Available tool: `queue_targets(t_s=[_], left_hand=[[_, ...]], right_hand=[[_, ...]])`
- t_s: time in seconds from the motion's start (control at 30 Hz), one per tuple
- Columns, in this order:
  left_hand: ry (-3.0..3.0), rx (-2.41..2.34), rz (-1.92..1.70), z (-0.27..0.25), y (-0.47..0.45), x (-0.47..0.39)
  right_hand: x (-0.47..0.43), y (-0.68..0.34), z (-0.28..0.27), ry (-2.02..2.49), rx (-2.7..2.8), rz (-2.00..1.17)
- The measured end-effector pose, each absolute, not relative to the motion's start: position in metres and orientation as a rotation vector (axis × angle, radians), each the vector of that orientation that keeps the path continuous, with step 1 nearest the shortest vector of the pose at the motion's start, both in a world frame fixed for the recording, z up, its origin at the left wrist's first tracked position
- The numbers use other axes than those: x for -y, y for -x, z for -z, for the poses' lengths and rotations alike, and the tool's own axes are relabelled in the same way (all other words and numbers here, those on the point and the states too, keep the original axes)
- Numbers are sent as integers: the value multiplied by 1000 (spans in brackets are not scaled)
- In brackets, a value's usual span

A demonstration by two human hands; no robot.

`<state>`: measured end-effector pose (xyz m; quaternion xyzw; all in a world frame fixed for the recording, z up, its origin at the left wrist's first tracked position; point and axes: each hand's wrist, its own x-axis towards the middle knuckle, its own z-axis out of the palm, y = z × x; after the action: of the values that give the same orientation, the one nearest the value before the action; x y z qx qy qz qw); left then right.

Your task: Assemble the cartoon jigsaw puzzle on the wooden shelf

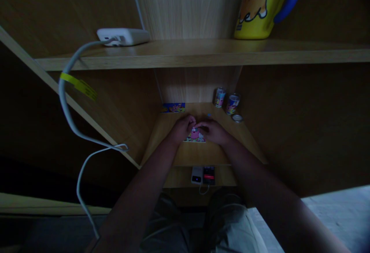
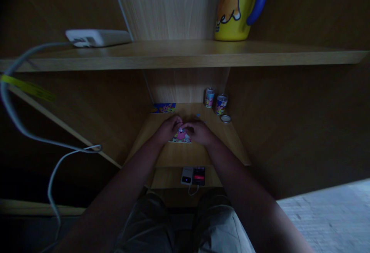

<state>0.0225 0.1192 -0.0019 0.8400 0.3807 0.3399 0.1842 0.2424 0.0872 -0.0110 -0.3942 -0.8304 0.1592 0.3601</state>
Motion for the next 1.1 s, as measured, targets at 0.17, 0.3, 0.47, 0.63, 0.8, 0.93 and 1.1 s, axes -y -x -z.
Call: queue_targets(t_s=[0.17, 0.3, 0.47, 0.63, 0.8, 0.93, 1.1], left_hand=[[-2386, -1067, -951, 2, -22, -119], [-2386, -1076, -987, 5, -20, -121], [-2370, -1058, -968, 11, -19, -126], [-2372, -1056, -986, 11, -21, -127], [-2426, -1120, -991, 8, -20, -127], [-2442, -1130, -967, 7, -19, -131], [-2448, -1084, -933, 6, -19, -131]], right_hand=[[-88, -243, 18, 1022, 2084, -528], [-88, -242, 18, 1003, 2024, -557], [-90, -243, 18, 1049, 1932, -494], [-98, -247, 24, 1241, 1920, -260], [-97, -247, 21, 1227, 1998, -122], [-91, -243, 18, 1173, 2115, -144], [-87, -238, 17, 1208, 2193, -144]])
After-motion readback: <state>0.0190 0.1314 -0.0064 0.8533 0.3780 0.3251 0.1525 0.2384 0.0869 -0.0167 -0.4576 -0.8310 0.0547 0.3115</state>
